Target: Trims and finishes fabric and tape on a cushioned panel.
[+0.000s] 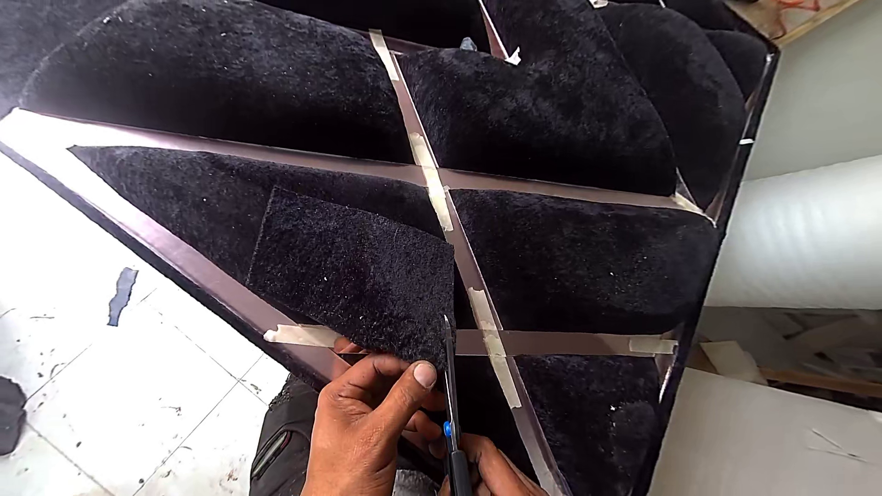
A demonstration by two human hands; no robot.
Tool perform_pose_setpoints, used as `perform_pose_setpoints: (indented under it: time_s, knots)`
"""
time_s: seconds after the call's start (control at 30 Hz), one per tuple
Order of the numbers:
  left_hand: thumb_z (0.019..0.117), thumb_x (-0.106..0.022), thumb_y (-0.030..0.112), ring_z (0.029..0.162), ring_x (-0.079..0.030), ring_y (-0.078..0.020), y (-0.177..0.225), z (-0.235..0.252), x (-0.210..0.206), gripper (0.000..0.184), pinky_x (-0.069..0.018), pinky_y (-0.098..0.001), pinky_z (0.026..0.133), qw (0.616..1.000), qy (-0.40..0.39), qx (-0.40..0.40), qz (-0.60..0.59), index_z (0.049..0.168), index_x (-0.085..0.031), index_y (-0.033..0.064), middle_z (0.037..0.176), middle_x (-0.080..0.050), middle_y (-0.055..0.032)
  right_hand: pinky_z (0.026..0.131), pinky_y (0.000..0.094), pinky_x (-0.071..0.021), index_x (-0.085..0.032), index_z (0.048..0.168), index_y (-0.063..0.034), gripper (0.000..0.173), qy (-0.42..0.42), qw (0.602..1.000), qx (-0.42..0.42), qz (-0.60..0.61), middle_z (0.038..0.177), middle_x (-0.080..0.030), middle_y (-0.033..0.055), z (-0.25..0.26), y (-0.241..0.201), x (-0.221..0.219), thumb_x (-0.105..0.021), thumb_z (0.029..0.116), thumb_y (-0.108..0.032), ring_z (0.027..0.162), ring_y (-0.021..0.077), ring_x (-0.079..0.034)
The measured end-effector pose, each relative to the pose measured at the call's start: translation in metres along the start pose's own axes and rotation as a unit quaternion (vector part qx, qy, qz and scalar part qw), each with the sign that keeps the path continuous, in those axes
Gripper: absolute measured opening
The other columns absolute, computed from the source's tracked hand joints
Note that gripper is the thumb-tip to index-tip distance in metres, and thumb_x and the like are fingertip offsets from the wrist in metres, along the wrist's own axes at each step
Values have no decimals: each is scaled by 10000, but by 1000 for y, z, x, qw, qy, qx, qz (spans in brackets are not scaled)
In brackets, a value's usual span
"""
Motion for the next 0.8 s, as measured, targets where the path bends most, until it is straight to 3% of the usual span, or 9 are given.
perform_pose_setpoints:
  time_s: [0.53,0.7,0.8]
  knots:
    - [963,-707,63,642,-694,-193,-4,-6,-1,111,-624,-339,651,999,12,26,39,962,-693,-47,780,-708,-174,684,384,-585,-604,1259,32,789,26,1000,-10,15,1009,-689,125,3,-5,-7,-664,883,-660,792,185,-672]
    - [975,-697,89,753,-738,-246,-5,-6,-2,135,-639,-392,746,997,2,24,79,971,-697,-46,838,-729,-195,685,397,-587,-613,1253,29,803,40,999,-8,29,1042,-694,142,2,-4,-9,-632,891,-687,797,196,-679]
    - [988,-677,84,766,-754,-273,-7,-7,-3,138,-647,-408,744,997,1,30,74,988,-689,-53,853,-738,-217,688,402,-583,-615,1251,27,790,42,998,-8,38,1019,-691,143,1,-4,-10,-628,898,-680,793,203,-676]
Point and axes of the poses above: each hand's wrist, its own z-axis towards the middle knuckle, its own x-axis out of the back of the hand, y = z × x, the point moved 10 cm from there along z, towards the middle knuckle
